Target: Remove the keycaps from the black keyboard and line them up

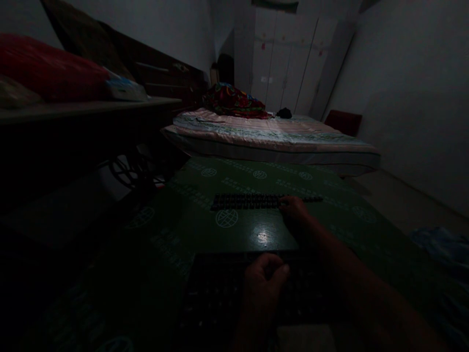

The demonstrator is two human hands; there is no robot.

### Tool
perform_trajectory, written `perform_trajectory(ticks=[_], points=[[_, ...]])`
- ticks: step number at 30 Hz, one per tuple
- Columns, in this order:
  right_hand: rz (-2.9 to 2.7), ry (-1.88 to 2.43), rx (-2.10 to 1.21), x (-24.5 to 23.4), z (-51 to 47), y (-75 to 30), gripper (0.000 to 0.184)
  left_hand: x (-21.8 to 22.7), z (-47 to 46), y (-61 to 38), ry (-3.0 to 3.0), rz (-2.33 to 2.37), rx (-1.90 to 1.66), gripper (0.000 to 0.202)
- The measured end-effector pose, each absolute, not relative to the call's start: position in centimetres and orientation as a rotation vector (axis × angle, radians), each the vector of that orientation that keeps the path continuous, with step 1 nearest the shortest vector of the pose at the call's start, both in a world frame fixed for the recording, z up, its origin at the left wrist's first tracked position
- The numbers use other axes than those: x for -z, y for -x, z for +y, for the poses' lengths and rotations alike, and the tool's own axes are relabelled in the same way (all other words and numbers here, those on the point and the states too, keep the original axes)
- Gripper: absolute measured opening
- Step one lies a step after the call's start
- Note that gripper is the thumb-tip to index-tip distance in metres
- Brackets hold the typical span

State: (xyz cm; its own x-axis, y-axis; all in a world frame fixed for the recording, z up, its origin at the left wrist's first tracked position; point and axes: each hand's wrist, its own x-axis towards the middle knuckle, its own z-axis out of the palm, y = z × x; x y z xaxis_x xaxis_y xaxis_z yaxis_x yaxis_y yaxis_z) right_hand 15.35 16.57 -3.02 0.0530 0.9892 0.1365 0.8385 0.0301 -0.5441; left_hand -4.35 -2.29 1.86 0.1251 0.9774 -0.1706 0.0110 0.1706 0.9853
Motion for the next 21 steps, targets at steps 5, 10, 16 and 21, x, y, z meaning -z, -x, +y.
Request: perform_trajectory(ticks=[5, 10, 16, 21], points=[[-1.819, 1.79, -0.432, 3.2, 16.5, -15.3, 0.03, -2.2, -2.4, 4.2, -1.115, 1.199, -0.976, 0.009], [-1.738, 1.734, -0.432, 1.8, 15.7, -15.3, 0.026, -2.4, -2.3, 4.3, -1.153, 1.211, -0.981, 0.01], [-1.554, 1.677, -0.424, -2.2, 12.1, -16.2, 0.055, -2.5, -2.1, 4.6, -1.164, 1.207, -1.029, 0.014], [-1.389, 1.603, -0.258, -3.5, 6.5, -17.2, 0.063, -2.7, -1.9, 4.7, -1.191, 1.207, -1.079, 0.016]])
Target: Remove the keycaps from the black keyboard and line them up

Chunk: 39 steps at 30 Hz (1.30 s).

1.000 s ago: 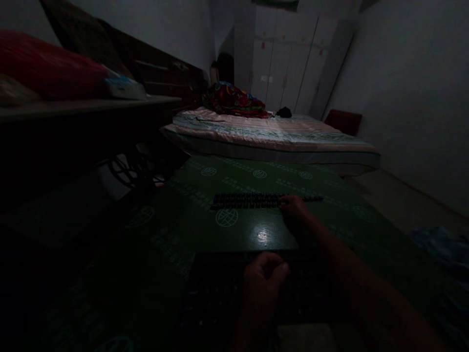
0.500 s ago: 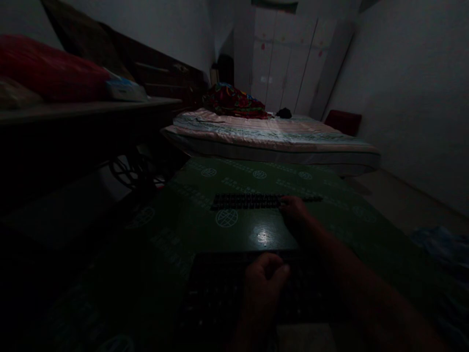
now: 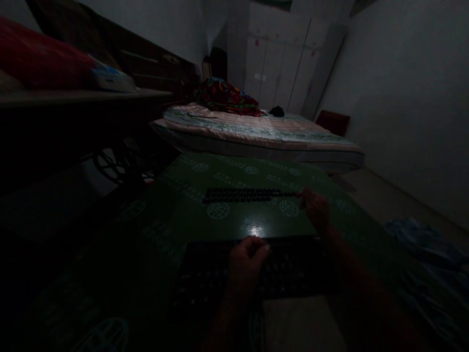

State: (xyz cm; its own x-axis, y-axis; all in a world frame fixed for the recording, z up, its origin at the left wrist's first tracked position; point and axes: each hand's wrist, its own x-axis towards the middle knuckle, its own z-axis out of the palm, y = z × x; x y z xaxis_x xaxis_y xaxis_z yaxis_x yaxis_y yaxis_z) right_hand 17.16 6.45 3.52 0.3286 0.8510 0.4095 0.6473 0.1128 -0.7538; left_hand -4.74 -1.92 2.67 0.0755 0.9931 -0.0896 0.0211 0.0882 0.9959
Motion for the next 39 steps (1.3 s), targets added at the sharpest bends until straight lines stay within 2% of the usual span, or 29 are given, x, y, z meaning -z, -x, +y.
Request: perform_trajectory(ticks=[3, 9, 15, 20, 31, 39], points=[[-1.344, 1.627, -0.347, -3.4, 3.4, -17.1, 0.059, -2.6, -1.8, 4.7, -1.227, 1.202, -1.082, 0.017], [-1.522, 1.489, -1.068, -3.9, -0.5, -16.2, 0.033, -2.0, -1.7, 4.5, -1.41, 1.251, -1.079, 0.016], [-1.542, 1.364, -1.28, -3.7, -1.8, -16.1, 0.019, -2.1, -2.1, 4.1, -1.58, 1.308, -1.027, 0.015], [-1.525, 1.349, -1.277, -3.5, -2.0, -15.8, 0.013, -2.4, -2.5, 3.7, -1.74, 1.325, -0.907, 0.014], [-1.871, 1.265, -0.941, -3.5, -2.1, -14.9, 0.011, -4.2, -3.6, 3.4, -2.37, 1.437, -0.455, 0.015], [-1.938, 1.202, -0.843, -3.4, -1.9, -14.6, 0.01, -3.0, -2.2, 1.7, -2.436, 1.453, -0.417, 0.029]])
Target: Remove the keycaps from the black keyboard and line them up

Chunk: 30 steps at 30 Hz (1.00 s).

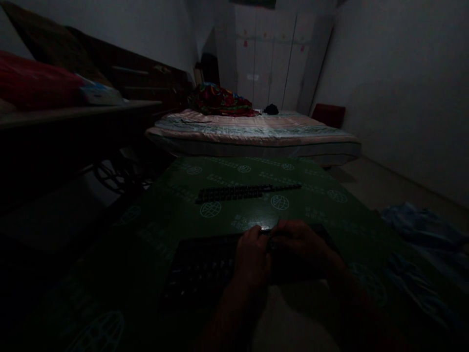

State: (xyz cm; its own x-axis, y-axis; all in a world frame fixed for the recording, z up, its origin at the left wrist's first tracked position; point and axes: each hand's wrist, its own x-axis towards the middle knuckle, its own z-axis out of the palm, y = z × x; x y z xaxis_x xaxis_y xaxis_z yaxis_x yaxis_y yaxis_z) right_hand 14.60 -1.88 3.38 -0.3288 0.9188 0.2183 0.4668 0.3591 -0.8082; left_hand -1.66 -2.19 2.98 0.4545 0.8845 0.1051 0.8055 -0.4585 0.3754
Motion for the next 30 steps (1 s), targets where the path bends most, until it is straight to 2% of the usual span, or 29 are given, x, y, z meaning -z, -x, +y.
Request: perform_trajectory(ticks=[5, 11, 15, 24, 30], points=[[-1.977, 1.218, -0.796, -3.4, -1.8, -14.2, 0.01, -1.7, -1.2, 1.2, -2.46, 1.442, -0.474, 0.028], [-1.994, 1.226, -0.766, -3.2, -1.7, -14.0, 0.012, -0.5, -0.2, 1.2, -2.5, 1.335, -0.543, 0.042], [-1.997, 1.188, -0.795, -3.0, -1.6, -14.0, 0.013, 0.4, 0.2, 1.3, -2.508, 1.296, -0.567, 0.04], [-1.984, 1.203, -0.718, -2.4, -1.4, -13.8, 0.011, 0.9, 0.0, 1.6, -2.484, 1.304, -0.575, 0.047], [-1.871, 1.362, -0.699, -2.0, -1.4, -13.3, 0.005, 0.7, -0.1, 1.5, -2.448, 1.322, -0.586, 0.034]])
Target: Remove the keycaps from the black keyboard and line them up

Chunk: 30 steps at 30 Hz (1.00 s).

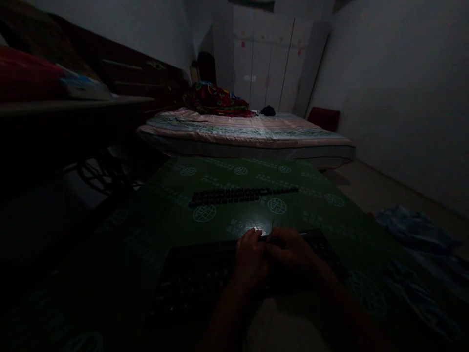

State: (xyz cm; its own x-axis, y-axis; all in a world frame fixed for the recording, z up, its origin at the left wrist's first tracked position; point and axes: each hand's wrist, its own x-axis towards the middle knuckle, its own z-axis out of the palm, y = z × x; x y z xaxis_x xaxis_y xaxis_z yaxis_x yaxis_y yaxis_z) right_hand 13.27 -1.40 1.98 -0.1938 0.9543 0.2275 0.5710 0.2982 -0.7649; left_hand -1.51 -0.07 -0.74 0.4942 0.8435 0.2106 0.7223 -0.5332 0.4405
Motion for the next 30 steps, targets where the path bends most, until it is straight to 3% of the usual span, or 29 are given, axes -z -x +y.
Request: perform_trajectory(ticks=[19, 30], points=[[-1.654, 1.475, -0.57, -0.6, -1.6, -11.3, 0.006, 1.5, 0.1, 1.4, -2.398, 1.256, -0.718, 0.027], [-1.478, 1.381, -0.653, -0.1, -1.4, -11.1, 0.008, 1.0, 0.0, 1.5, -2.382, 1.264, -0.685, 0.025]])
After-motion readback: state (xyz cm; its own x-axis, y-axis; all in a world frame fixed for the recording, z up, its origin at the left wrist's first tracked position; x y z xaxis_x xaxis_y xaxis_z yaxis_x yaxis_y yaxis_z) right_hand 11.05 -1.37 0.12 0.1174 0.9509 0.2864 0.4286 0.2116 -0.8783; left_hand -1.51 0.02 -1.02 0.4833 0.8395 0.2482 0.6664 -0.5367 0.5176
